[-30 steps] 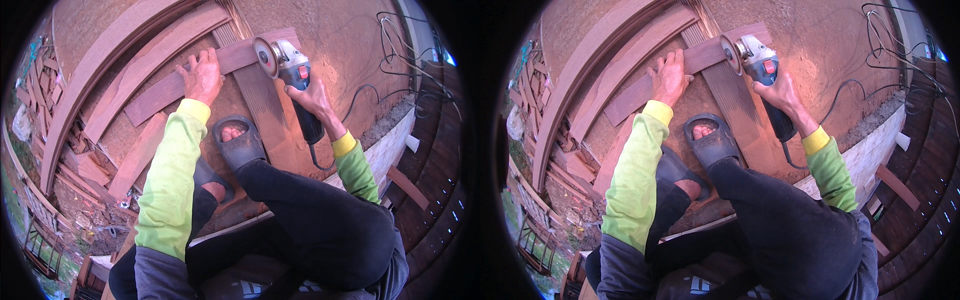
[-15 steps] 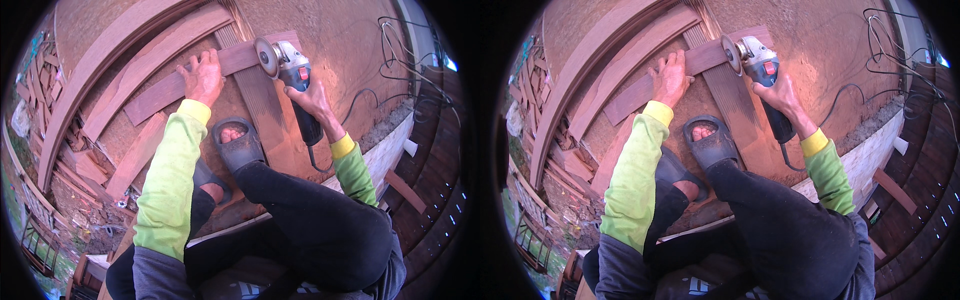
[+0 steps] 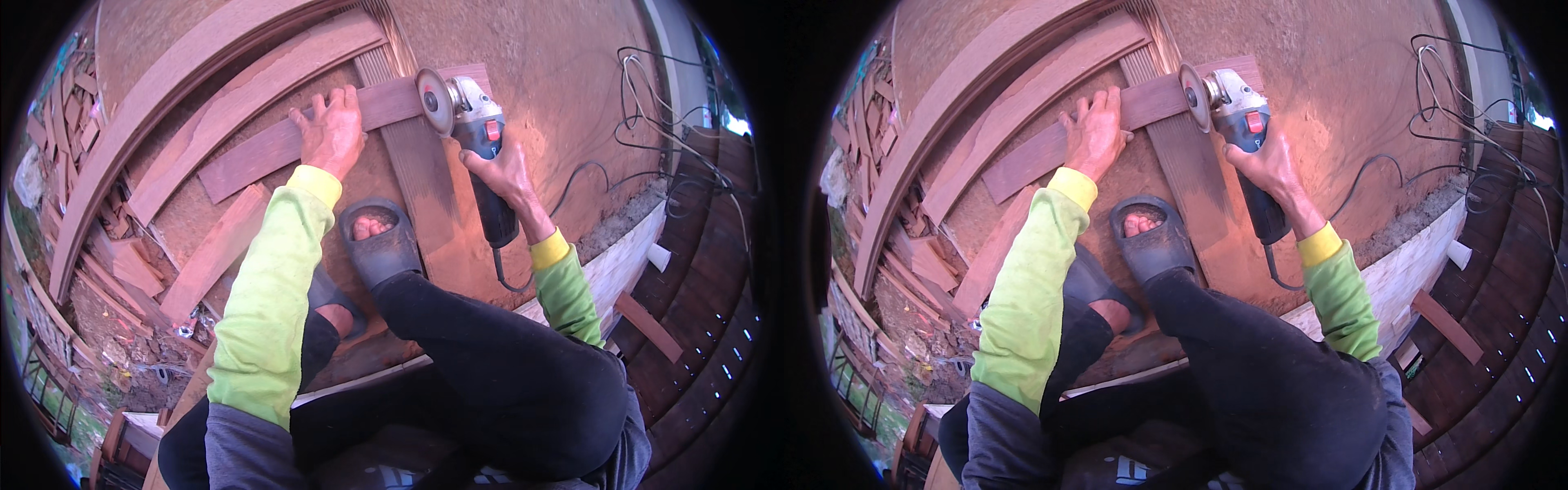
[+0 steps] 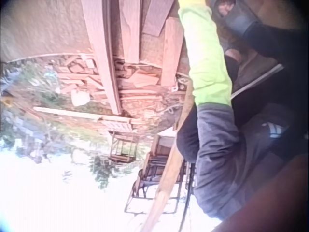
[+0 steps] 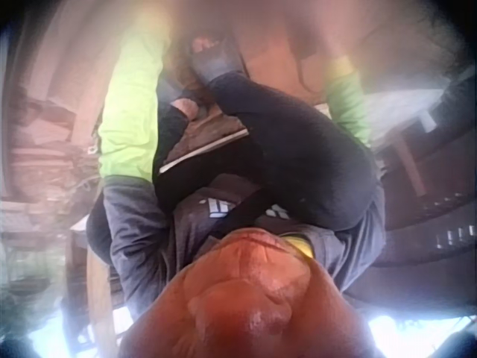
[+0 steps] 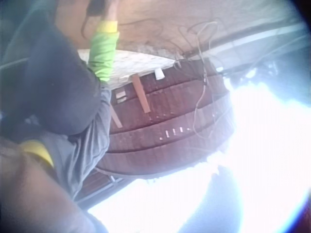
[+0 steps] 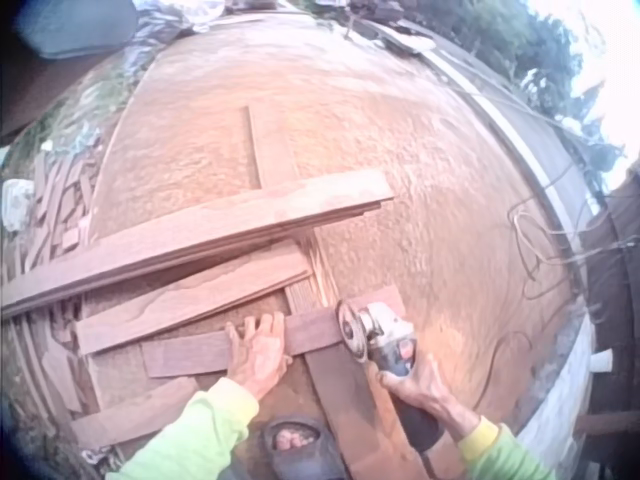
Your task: The person uses an angle grinder to cut several small wooden planks into smaller pieces. They hold the wood with one hand and operate the tool with the other, creating a pile of cut pieces. Finally, they stack the cut wood pieces together.
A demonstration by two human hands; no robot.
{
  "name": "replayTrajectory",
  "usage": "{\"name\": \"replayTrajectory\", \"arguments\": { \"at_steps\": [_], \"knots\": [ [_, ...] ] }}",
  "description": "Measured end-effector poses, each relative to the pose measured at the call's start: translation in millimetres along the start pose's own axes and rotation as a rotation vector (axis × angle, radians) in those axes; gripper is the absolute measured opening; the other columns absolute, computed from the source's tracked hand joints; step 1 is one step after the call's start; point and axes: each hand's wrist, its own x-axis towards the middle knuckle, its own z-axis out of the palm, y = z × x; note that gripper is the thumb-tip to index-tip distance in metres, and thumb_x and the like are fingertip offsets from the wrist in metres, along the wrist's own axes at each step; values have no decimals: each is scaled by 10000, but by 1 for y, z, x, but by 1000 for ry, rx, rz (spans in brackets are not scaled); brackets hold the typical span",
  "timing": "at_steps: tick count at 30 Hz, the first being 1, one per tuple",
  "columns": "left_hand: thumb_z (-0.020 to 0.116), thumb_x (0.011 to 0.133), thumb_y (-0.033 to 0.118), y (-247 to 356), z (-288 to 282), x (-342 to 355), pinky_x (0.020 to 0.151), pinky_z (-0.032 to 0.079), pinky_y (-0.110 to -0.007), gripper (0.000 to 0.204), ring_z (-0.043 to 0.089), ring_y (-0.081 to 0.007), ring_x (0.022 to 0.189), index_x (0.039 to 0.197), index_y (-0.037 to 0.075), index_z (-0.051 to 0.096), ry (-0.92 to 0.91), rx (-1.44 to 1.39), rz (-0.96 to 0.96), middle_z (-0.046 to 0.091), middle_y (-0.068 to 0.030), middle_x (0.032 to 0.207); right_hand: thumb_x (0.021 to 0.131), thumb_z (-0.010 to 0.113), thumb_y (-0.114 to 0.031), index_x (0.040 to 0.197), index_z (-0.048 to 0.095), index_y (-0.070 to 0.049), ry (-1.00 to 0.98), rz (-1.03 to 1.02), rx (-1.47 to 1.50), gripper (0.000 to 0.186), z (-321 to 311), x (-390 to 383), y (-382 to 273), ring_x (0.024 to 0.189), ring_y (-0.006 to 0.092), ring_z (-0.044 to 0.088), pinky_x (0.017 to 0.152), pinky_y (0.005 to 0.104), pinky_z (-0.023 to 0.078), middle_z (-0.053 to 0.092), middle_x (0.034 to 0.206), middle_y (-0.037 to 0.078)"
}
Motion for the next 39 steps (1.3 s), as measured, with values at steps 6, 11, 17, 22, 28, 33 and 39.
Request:
{"name": "replayTrajectory", "arguments": {
  "at_steps": [6,11,17,22,28,33,39],
  "knots": [
    [731,808,190,-1,2,-1,1010,337,-715,646,462,-356,1253,1355,36,425,11,-10,-3,515,-120,1278,657,761,-296,1014,579,125,3,-1,-2,581,2,2,3,766,259,678,699,370,545,669,840,204],
    [731,810,188,0,3,-1,1022,328,-715,662,452,-354,1261,1370,33,414,11,-9,-10,504,-120,1294,674,760,-297,1038,611,70,1,12,-44,538,1,2,1,754,207,662,696,345,535,674,838,135],
    [747,799,189,1,-1,-1,1032,320,-713,697,438,-355,1278,1384,32,403,-19,-28,-17,494,-121,1312,674,762,-310,1023,611,78,24,6,-43,543,2,3,2,754,208,660,693,344,532,673,840,140],
    [755,793,195,1,-1,-2,1036,321,-707,703,435,-355,1281,1380,33,404,-22,-21,-25,493,-121,1322,665,751,-291,1006,599,112,-21,-2,26,549,-2,4,-12,753,232,662,694,363,538,669,838,173],
    [759,790,207,1,-2,-1,1035,323,-705,699,435,-353,1282,1370,35,409,-30,-21,-24,498,-118,1319,663,740,-268,992,608,109,-32,-27,54,518,-5,5,-19,749,226,657,690,364,538,668,834,168],
    [757,793,216,1,-1,-1,1037,322,-705,700,437,-351,1277,1372,36,406,-25,-15,-23,498,-118,1315,662,741,-261,991,610,100,-15,-30,51,505,-4,7,-17,742,218,654,685,358,536,667,832,163],
    [752,797,199,2,-1,-1,1043,320,-703,694,439,-352,1274,1373,30,404,-18,-21,-25,497,-120,1314,657,746,-263,981,602,108,-45,3,30,513,-6,8,-22,751,220,658,687,359,537,666,834,169]
  ]
}}
